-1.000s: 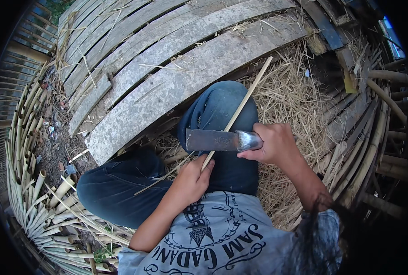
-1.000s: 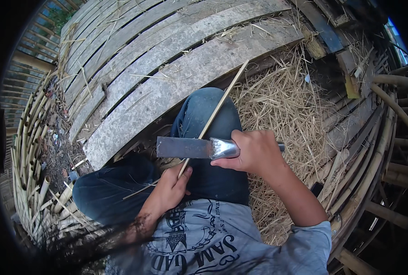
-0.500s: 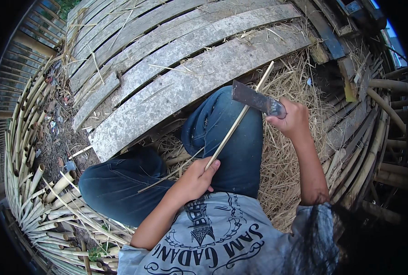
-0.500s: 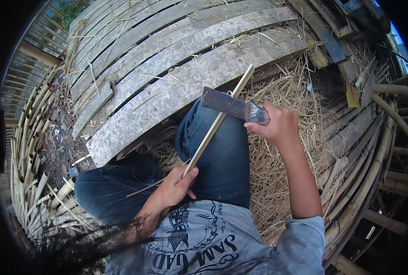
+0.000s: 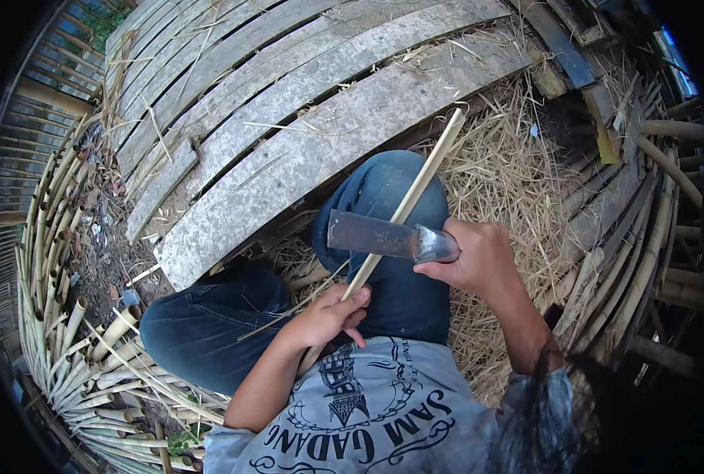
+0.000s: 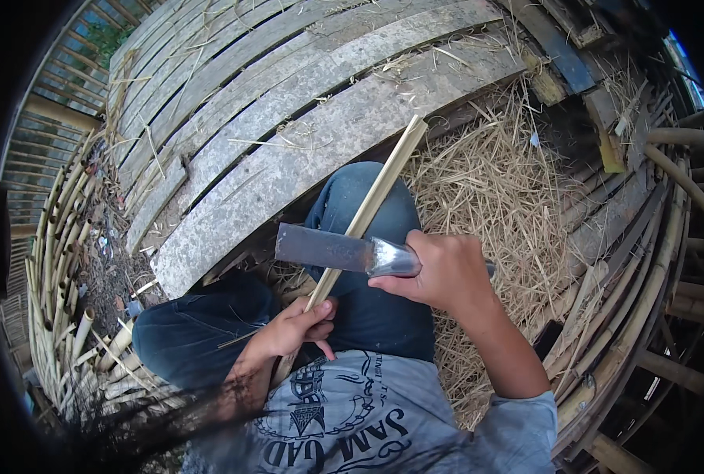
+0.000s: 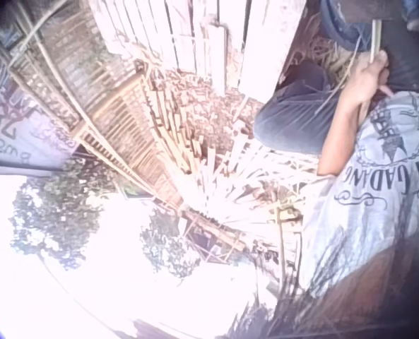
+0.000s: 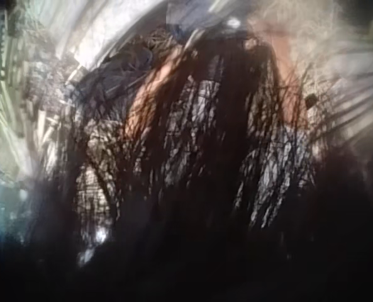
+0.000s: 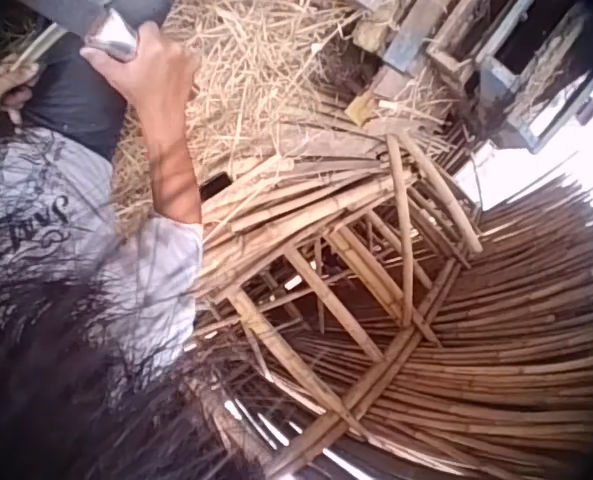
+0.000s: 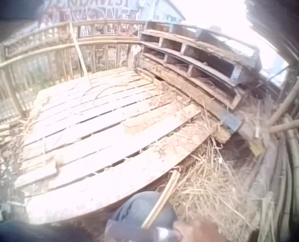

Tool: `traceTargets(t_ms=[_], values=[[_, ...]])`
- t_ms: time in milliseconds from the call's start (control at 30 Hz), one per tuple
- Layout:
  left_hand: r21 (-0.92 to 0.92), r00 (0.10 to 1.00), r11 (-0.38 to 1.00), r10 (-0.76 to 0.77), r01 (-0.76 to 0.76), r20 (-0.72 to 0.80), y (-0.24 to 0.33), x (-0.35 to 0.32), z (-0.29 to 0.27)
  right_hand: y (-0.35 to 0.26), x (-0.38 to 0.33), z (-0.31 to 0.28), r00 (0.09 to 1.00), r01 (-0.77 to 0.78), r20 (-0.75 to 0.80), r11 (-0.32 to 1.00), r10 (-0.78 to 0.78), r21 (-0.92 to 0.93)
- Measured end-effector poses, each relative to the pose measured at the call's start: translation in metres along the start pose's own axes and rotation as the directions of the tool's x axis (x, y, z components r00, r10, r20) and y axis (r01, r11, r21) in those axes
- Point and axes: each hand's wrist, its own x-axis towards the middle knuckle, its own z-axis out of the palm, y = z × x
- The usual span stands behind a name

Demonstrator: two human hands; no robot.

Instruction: The person whittles and scrapes a strip of bamboo using a cleaver.

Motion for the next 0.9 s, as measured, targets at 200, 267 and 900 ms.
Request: traceTargets(t_ms=[200,267,900], values=[[0.125,0.994,0.992,0.043,-0.030,-0.102,0.004,-0.001,0.009,0.017,0.023,-0.004,0.977,0.143,0.172,0.985,-0.125,-0.100],[0.143,0.992,0.989,0.051,-0.035,-0.115,0.004,-0.001,0.010,0.023,0.029,-0.003,0.977,0.164,0.162,0.978,-0.142,-0.129],[-0.014,0.998,1.000,-0.017,0.018,0.055,0.000,-0.004,-0.001,0.014,0.005,-0.015,0.993,-0.122,0.018,0.988,0.121,0.099]])
